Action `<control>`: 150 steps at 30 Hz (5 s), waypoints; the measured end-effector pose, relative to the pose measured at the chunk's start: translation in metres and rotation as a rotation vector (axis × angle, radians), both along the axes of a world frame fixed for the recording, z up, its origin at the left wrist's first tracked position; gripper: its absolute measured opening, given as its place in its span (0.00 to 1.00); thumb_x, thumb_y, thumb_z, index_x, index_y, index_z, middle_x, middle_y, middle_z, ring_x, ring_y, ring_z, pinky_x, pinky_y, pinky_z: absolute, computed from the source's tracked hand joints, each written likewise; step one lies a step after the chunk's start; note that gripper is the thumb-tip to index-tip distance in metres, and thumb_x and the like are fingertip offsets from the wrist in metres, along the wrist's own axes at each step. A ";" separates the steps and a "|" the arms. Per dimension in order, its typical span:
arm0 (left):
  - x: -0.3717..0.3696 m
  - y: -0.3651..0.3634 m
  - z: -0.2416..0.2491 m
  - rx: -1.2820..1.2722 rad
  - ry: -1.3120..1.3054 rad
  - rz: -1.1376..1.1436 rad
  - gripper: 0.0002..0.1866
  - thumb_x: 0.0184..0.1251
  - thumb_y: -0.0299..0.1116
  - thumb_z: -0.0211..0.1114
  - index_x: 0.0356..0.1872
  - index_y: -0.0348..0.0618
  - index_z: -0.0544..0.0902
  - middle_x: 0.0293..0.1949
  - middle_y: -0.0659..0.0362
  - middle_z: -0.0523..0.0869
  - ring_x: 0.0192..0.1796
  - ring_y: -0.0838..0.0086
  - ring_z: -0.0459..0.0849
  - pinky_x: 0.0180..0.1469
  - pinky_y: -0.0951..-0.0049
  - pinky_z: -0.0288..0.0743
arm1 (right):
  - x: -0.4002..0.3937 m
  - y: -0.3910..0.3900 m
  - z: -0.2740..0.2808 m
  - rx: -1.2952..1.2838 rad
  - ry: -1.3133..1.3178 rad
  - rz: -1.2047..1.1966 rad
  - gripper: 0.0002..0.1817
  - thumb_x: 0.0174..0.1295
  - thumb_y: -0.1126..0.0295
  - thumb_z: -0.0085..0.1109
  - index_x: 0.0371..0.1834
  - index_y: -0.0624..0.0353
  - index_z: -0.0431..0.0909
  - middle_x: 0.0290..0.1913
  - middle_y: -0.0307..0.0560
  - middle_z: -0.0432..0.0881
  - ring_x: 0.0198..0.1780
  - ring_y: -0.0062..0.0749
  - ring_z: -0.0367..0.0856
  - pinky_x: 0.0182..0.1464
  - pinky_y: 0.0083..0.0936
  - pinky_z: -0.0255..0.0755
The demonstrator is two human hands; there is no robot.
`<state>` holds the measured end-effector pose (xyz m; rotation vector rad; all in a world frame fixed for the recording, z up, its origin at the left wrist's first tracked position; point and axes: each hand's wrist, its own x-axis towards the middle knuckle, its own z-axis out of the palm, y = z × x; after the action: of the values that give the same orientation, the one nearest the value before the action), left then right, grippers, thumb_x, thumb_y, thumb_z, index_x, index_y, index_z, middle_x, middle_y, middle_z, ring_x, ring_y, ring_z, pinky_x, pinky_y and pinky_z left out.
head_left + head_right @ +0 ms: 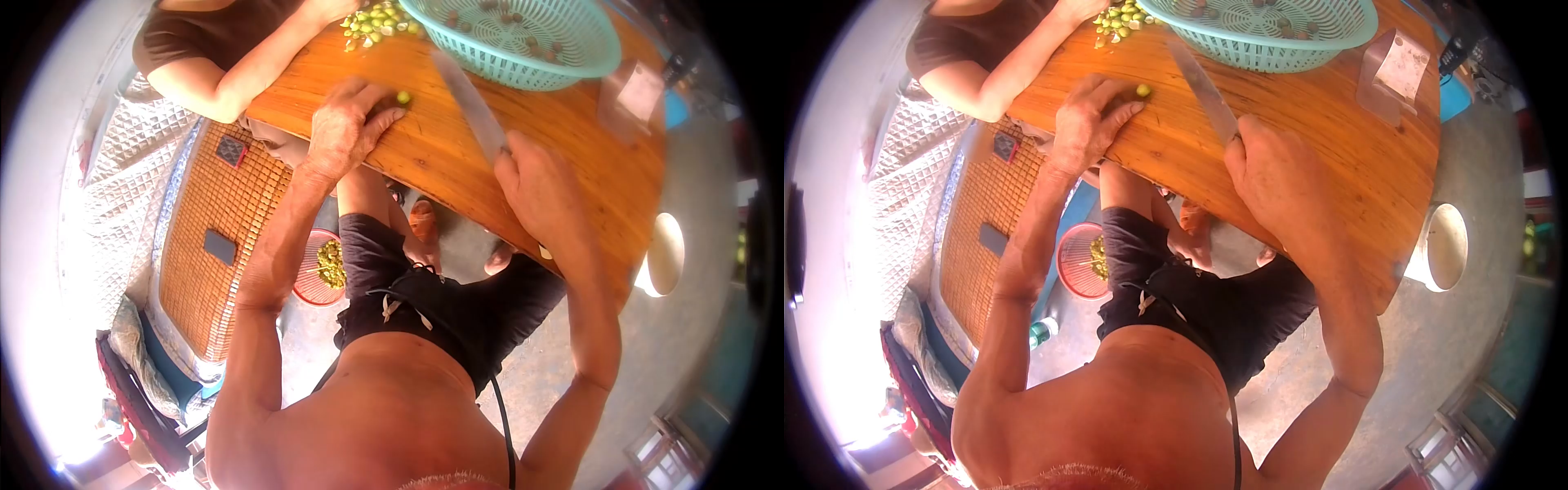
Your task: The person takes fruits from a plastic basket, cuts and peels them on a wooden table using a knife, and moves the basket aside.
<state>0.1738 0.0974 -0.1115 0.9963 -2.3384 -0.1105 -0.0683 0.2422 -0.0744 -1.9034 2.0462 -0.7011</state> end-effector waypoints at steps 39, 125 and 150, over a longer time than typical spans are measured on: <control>-0.040 -0.008 -0.003 0.268 0.232 -0.128 0.08 0.69 0.32 0.72 0.45 0.43 0.86 0.39 0.52 0.88 0.40 0.59 0.89 0.45 0.63 0.83 | 0.020 -0.008 0.020 0.156 0.132 0.012 0.12 0.73 0.66 0.53 0.38 0.66 0.76 0.30 0.69 0.84 0.37 0.67 0.85 0.42 0.59 0.76; -0.023 -0.003 -0.007 0.159 0.236 -0.019 0.07 0.66 0.27 0.72 0.43 0.41 0.88 0.40 0.50 0.89 0.43 0.56 0.89 0.47 0.61 0.83 | 0.026 0.007 0.008 0.094 0.124 0.067 0.11 0.73 0.63 0.54 0.40 0.61 0.77 0.33 0.63 0.86 0.37 0.64 0.85 0.43 0.56 0.76; -0.058 -0.061 -0.002 0.224 0.316 0.016 0.13 0.69 0.36 0.71 0.48 0.41 0.86 0.42 0.48 0.92 0.45 0.55 0.91 0.50 0.59 0.82 | -0.044 0.030 0.061 -0.265 0.184 -0.216 0.34 0.68 0.54 0.68 0.76 0.48 0.71 0.51 0.56 0.88 0.55 0.52 0.86 0.57 0.44 0.77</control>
<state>0.1159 0.0366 -0.1133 1.0205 -2.0584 -0.4961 -0.1121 0.2719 -0.0132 -1.9665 2.4043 -0.9194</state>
